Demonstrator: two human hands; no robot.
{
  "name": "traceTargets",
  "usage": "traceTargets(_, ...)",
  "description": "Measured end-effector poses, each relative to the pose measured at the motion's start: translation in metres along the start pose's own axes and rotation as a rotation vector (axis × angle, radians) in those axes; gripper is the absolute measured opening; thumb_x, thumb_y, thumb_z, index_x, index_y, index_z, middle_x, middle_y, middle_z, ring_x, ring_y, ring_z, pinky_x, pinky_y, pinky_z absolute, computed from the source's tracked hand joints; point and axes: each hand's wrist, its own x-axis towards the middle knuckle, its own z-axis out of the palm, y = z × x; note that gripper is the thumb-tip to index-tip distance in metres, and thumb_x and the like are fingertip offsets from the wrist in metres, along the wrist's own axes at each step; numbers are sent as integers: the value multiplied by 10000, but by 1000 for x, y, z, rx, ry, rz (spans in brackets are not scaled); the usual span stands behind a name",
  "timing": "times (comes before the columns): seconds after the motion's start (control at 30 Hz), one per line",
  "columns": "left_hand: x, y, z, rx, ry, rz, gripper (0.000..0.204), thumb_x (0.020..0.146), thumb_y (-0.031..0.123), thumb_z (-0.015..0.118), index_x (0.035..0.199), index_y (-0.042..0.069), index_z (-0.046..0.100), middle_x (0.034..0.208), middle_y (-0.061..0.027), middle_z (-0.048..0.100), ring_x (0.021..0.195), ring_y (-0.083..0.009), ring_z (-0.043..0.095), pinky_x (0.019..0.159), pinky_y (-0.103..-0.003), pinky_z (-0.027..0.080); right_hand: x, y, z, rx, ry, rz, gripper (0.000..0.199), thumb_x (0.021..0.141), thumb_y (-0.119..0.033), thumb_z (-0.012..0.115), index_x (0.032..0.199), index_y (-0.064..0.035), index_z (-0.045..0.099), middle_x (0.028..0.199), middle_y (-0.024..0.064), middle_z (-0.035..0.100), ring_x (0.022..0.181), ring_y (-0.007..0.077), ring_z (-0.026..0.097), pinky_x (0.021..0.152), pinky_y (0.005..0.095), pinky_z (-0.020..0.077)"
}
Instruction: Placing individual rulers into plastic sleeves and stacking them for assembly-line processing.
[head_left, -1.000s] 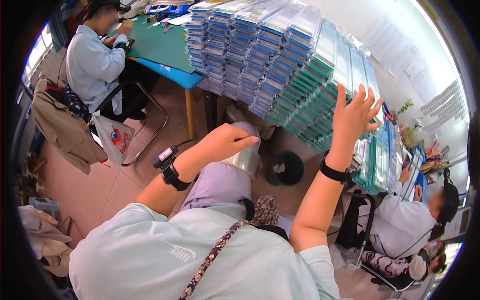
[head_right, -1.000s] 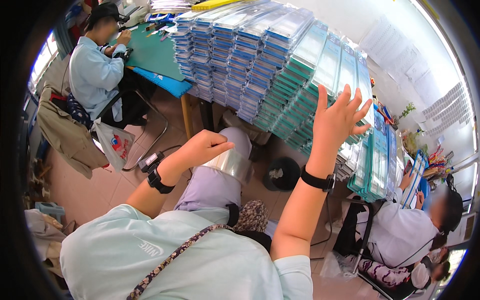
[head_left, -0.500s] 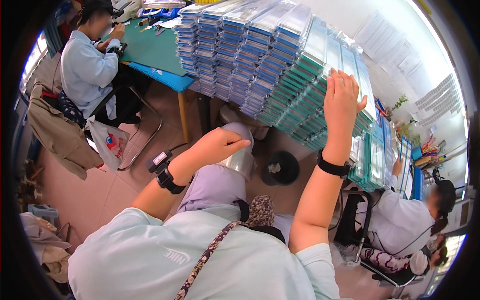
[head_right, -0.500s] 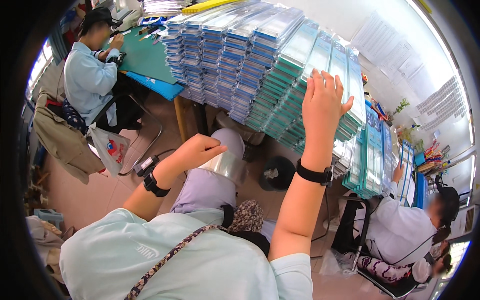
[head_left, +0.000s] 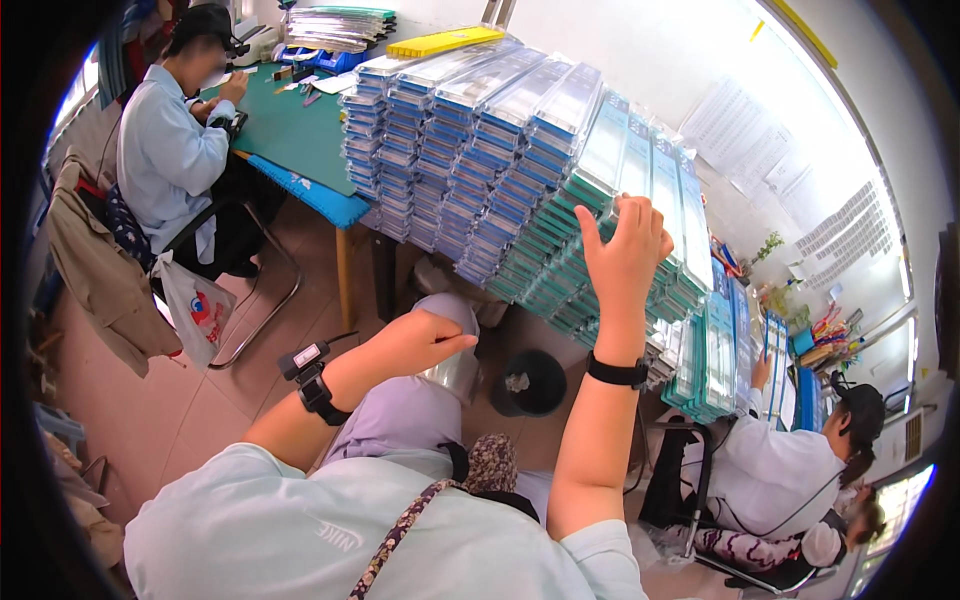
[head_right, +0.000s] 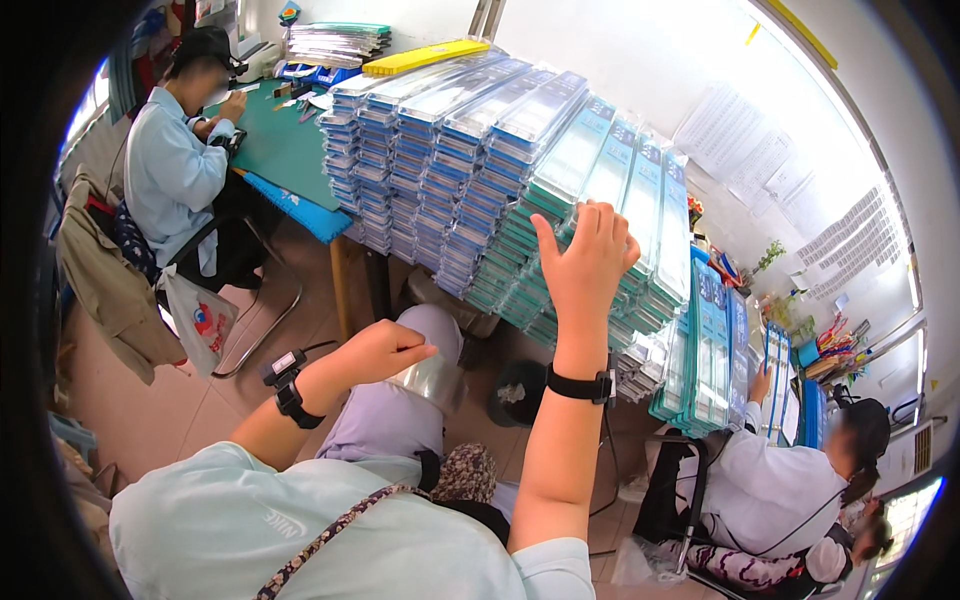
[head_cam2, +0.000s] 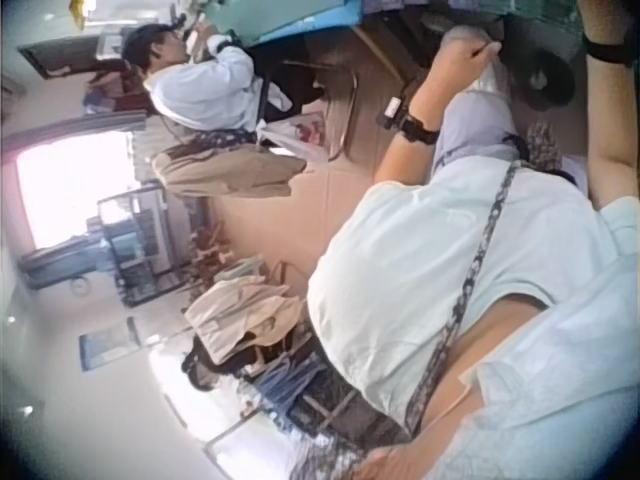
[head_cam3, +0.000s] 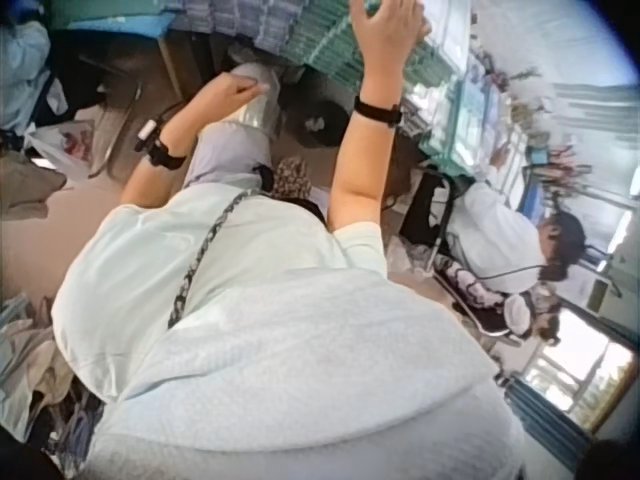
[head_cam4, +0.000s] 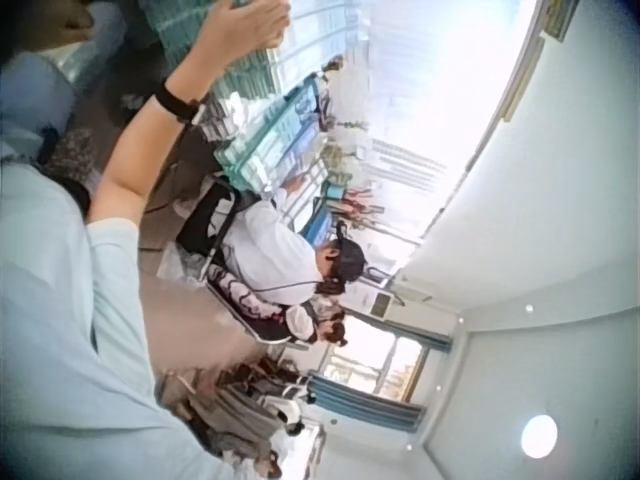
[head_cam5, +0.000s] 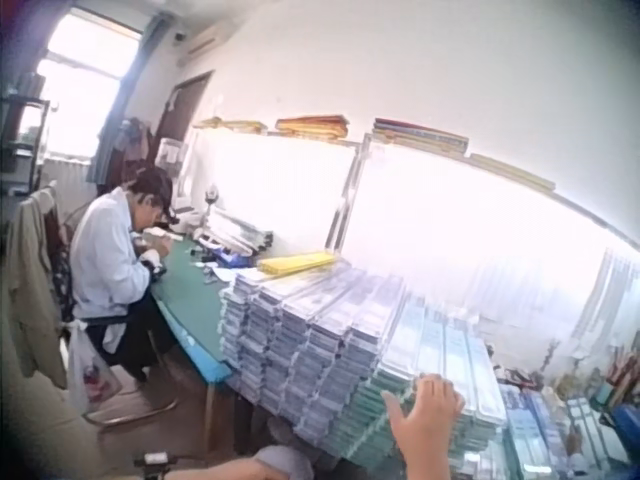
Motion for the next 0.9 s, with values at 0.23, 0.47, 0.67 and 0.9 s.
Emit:
traceTargets(0.23,-2,-3,-3,26,9,-1,429,896,243,581,611,-31,413,537,-144,321,495,-229,253,470,-355,300,12,42,-30,-118,138,309,444,873,-459,543,1096,-74,547,1123,116,566,1098,273,514,959,501,305)
traceTargets(0.47,-3,-11,-2,45,14,11,422,891,252,580,615,-28,429,552,-174,338,501,-277,274,477,-373,311,11,100,-36,-160,-303,681,584,845,-517,518,1173,-36,561,1195,183,567,1106,339,528,935,470,386)
traceTargets(0.67,6,-24,10,152,78,53,363,873,268,594,648,3,490,586,-200,421,534,-358,399,498,-398,348,9,126,-37,-125,-320,545,574,818,-512,555,1133,-34,594,1179,184,574,1112,350,521,946,403,399)
traceTargets(0.9,1,-62,23,368,-165,-197,670,689,382,759,1191,56,457,1080,-191,590,1041,-362,559,851,-407,450,-13,61,-56,-209,448,95,272,806,-340,626,951,-110,617,926,78,622,921,277,564,851,404,371)
